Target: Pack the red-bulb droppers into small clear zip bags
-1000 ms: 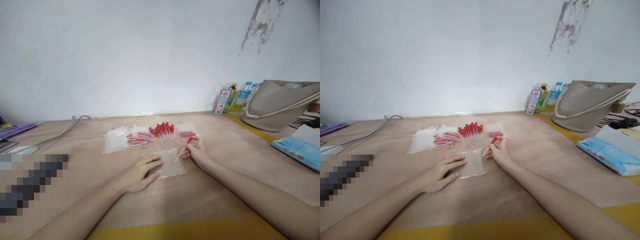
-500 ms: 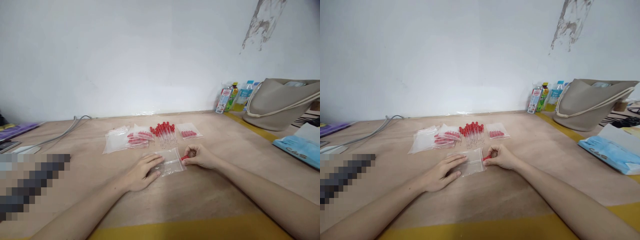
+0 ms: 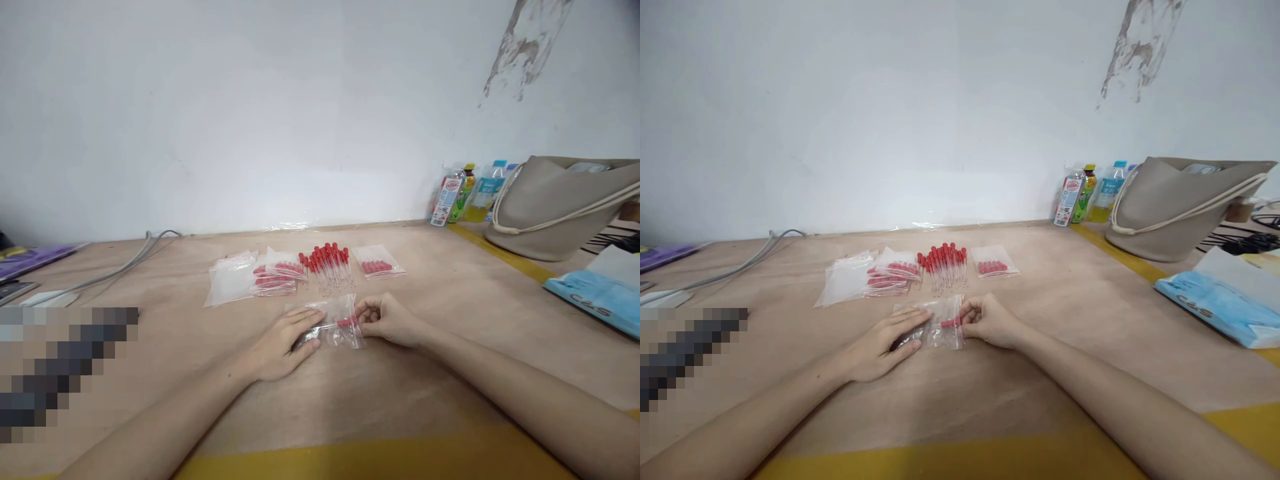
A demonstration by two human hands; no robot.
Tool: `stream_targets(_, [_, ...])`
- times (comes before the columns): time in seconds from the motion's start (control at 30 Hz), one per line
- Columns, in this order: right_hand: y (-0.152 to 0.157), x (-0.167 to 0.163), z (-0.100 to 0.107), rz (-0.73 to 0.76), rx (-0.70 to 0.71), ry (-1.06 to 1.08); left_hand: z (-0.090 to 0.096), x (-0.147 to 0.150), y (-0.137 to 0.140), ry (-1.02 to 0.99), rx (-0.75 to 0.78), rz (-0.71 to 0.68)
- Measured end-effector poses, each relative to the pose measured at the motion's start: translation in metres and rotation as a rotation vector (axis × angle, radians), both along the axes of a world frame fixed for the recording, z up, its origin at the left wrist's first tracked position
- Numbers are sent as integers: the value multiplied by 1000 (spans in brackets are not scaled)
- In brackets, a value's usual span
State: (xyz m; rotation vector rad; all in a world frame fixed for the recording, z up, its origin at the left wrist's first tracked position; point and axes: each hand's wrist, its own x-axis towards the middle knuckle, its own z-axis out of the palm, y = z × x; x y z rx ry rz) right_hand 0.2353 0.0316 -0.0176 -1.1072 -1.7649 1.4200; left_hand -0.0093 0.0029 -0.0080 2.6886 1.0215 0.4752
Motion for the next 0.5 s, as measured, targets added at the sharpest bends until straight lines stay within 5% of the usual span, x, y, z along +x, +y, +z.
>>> stream_targets(0.2, [0,-2,2,-35,37,97,3,0,-1,29,-74,79])
stream_targets(0.5, [-14,-12,8,-90,-334,124,-2,-1,1,10,-52,59])
